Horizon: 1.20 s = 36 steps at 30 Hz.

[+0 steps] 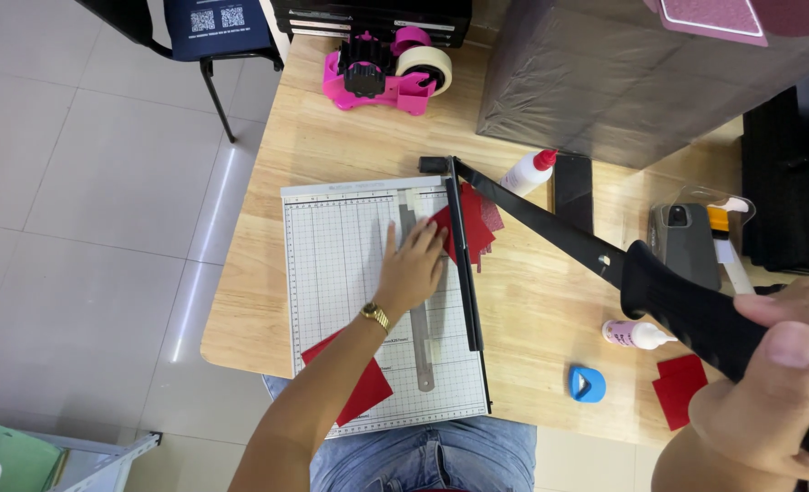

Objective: Cut red cardstock with a paper trimmer and assemble a decorative box using glue and tape.

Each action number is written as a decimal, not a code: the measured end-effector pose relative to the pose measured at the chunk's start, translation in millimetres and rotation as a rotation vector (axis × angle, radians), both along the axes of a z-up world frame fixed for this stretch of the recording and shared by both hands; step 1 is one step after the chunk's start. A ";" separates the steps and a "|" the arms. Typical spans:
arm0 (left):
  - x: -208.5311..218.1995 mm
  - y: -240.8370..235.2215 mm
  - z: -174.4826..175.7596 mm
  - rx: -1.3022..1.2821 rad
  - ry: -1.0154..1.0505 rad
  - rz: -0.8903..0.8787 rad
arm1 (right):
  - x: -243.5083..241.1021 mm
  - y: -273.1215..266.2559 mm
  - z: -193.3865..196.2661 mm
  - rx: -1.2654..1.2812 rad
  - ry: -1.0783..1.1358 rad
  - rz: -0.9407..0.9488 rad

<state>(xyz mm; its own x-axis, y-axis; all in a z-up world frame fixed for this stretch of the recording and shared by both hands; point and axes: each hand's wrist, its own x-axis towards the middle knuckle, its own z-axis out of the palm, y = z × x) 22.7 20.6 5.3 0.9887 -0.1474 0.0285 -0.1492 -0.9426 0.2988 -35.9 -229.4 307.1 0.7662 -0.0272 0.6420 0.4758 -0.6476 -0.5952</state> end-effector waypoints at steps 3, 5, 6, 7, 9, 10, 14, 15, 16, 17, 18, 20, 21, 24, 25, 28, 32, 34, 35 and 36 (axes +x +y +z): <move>-16.6 -12.3 -6.2 -0.080 -0.151 -0.018 | -2.4 -0.2 0.3 0.033 -0.020 0.006; -22.0 -19.4 -8.8 0.001 -0.236 0.040 | -10.9 6.9 9.6 -0.034 0.071 -0.051; -22.9 -22.4 -8.1 0.001 -0.235 0.041 | -9.7 6.3 7.9 -0.033 0.072 -0.050; -23.4 -25.4 -7.2 0.026 -0.229 0.077 | -8.3 5.8 6.2 -0.018 0.045 -0.040; -20.7 -28.9 -9.2 0.051 -0.223 0.114 | -5.5 2.7 3.1 -0.004 0.017 -0.030; -17.7 -29.4 -12.1 0.044 -0.184 0.136 | -4.1 0.2 1.6 -0.006 0.018 -0.020; -1.3 -23.0 -10.7 -0.043 -0.091 0.165 | 1.2 -4.5 -6.7 0.040 -0.021 0.003; 3.4 -15.6 -3.2 -0.044 -0.091 0.164 | -0.2 -4.6 -5.1 0.039 -0.021 0.002; 8.1 -8.1 4.3 -0.056 -0.027 0.177 | -1.6 -4.7 -3.6 0.017 0.009 -0.014; 11.1 -0.9 11.3 -0.068 0.040 0.190 | -3.8 -4.9 -2.1 -0.005 0.041 -0.030; 13.3 3.4 8.3 -0.069 0.043 0.189 | -3.0 -5.4 -4.0 -0.007 0.044 -0.031; 17.7 14.2 2.5 -0.041 0.048 0.097 | -0.2 -5.4 -8.2 0.063 -0.002 0.005; 14.1 10.0 6.3 -0.041 0.049 0.099 | -5.2 1.0 -3.0 0.063 -0.001 0.008; 0.8 -4.8 7.8 0.048 0.030 -0.028 | -14.1 5.8 2.0 0.039 0.081 -0.104; -4.1 -10.9 2.0 0.055 -0.078 -0.004 | -12.3 -2.2 -3.5 -0.016 0.052 -0.066; -7.1 -21.8 -8.5 0.057 -0.166 0.055 | 1.1 -34.8 -24.8 -0.146 -0.059 0.056; -3.0 -30.3 -12.4 0.049 -0.189 0.159 | -7.5 -29.1 -21.9 -0.199 -0.036 -0.075; 0.5 -25.3 -14.2 0.060 -0.210 0.172 | -2.6 -30.8 -27.0 -0.105 0.017 -0.069; 1.5 -24.1 -15.6 0.068 -0.227 0.180 | -1.1 -32.4 -29.4 -0.015 0.075 -0.066; 3.2 -18.0 -12.7 0.067 -0.226 0.180 | 0.4 -31.9 -30.2 -0.015 0.076 -0.066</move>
<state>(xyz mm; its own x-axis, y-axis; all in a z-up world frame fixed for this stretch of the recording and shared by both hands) 25.9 2.6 -7.4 0.9687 0.0209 0.2475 -0.0333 -0.9765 0.2128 -35.5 -261.4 276.9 0.8096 -0.0701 0.5828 0.3856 -0.6851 -0.6180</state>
